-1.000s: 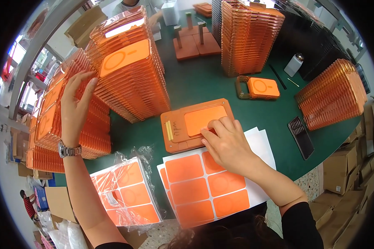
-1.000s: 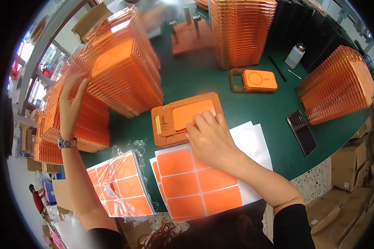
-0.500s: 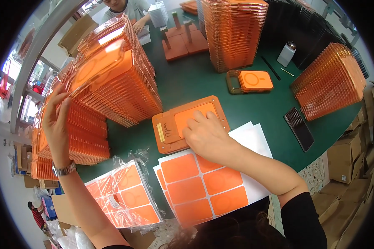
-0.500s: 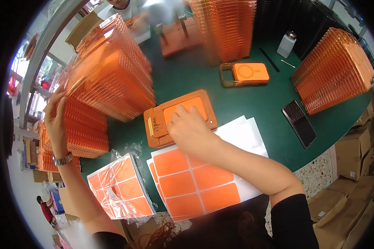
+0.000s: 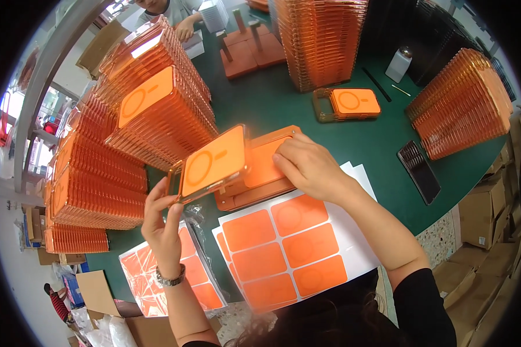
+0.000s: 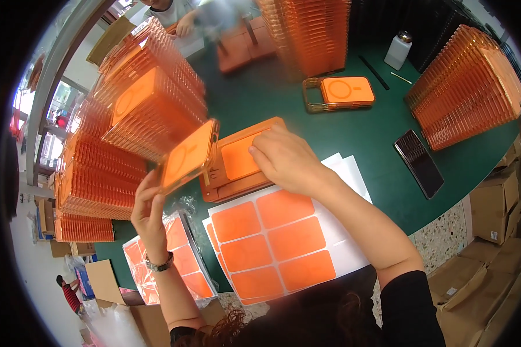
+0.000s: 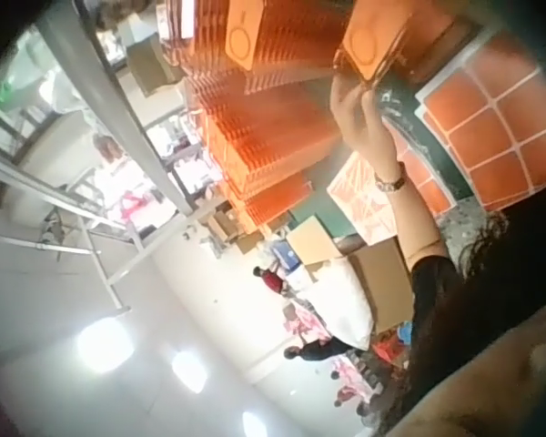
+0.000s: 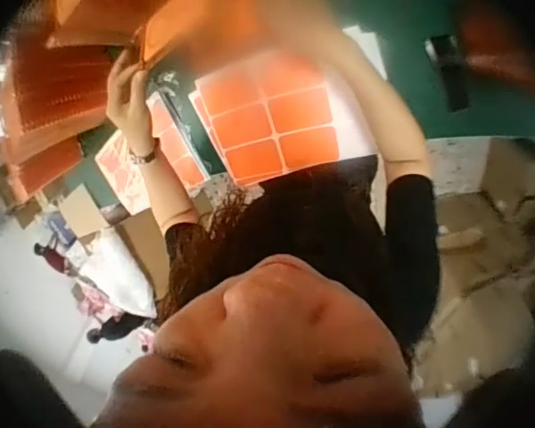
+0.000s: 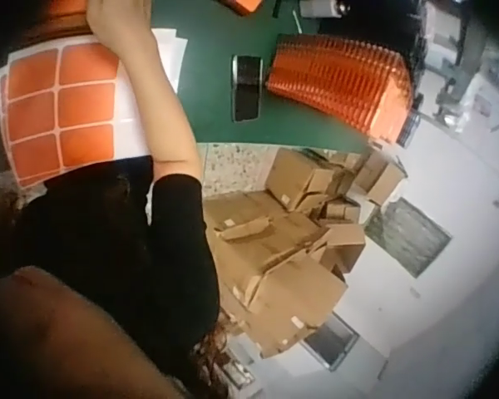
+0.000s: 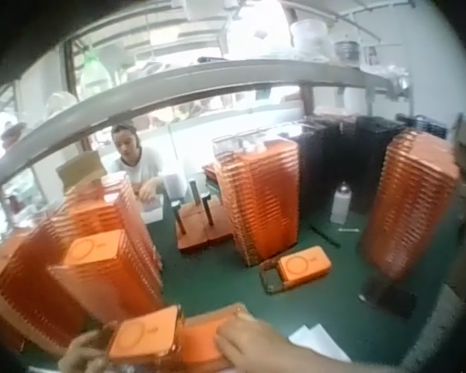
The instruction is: The recorder applies orange stickers to orange phone cases using a jig for alignment and then stacks the finished cases.
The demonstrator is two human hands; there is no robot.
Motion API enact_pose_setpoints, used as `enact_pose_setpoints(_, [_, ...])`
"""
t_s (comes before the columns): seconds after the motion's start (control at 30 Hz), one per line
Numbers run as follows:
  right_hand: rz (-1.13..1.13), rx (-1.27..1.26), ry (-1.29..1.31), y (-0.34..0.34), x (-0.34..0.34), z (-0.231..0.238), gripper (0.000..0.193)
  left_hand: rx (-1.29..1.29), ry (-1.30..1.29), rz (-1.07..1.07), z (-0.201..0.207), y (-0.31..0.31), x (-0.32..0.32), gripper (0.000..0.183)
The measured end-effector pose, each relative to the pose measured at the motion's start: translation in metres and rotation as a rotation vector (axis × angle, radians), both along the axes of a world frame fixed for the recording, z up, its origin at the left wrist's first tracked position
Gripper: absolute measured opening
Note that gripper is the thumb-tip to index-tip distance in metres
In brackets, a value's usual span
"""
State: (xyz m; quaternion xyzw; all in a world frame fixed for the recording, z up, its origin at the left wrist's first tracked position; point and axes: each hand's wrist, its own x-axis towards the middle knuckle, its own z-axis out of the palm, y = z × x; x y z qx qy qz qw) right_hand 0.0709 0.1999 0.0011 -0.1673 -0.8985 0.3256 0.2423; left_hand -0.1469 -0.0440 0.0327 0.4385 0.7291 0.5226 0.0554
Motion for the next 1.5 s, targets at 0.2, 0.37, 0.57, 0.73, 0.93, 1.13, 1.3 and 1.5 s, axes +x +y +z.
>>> enact_pose_setpoints(0.2, [0.164,0.229,0.166,-0.014,-0.010,-0.003,0.012,0.066,-0.154,0.012,-0.015,0.008,-0.008,0.015])
enact_pose_setpoints(0.37, [0.213,0.381,0.046,-0.019,-0.023,-0.006,0.008,0.089,-0.131,0.042,-0.006,-0.009,-0.009,0.017])
enact_pose_setpoints(0.57, [0.217,0.510,0.056,-0.007,-0.030,0.000,0.007,0.072,-0.147,0.066,-0.006,-0.021,-0.011,0.017])
enact_pose_setpoints(0.73, [0.366,0.439,0.122,-0.002,-0.033,0.008,0.007,0.094,-0.149,0.059,-0.005,-0.028,-0.010,0.016])
enact_pose_setpoints(0.93, [0.447,0.507,-0.023,0.002,-0.038,0.009,0.010,0.098,-0.173,0.086,-0.006,-0.038,-0.010,0.016])
enact_pose_setpoints(1.13, [0.497,0.322,-0.065,-0.006,-0.061,0.014,0.013,0.103,-0.180,0.079,-0.009,-0.032,-0.008,0.015])
enact_pose_setpoints(1.3, [0.088,-0.219,0.341,0.026,-0.045,0.004,0.021,0.069,-0.170,0.061,-0.020,-0.003,0.010,0.013])
enact_pose_setpoints(1.5, [-0.254,-0.391,0.185,0.060,0.009,-0.019,0.031,-0.147,0.289,0.037,-0.054,0.039,0.031,0.013])
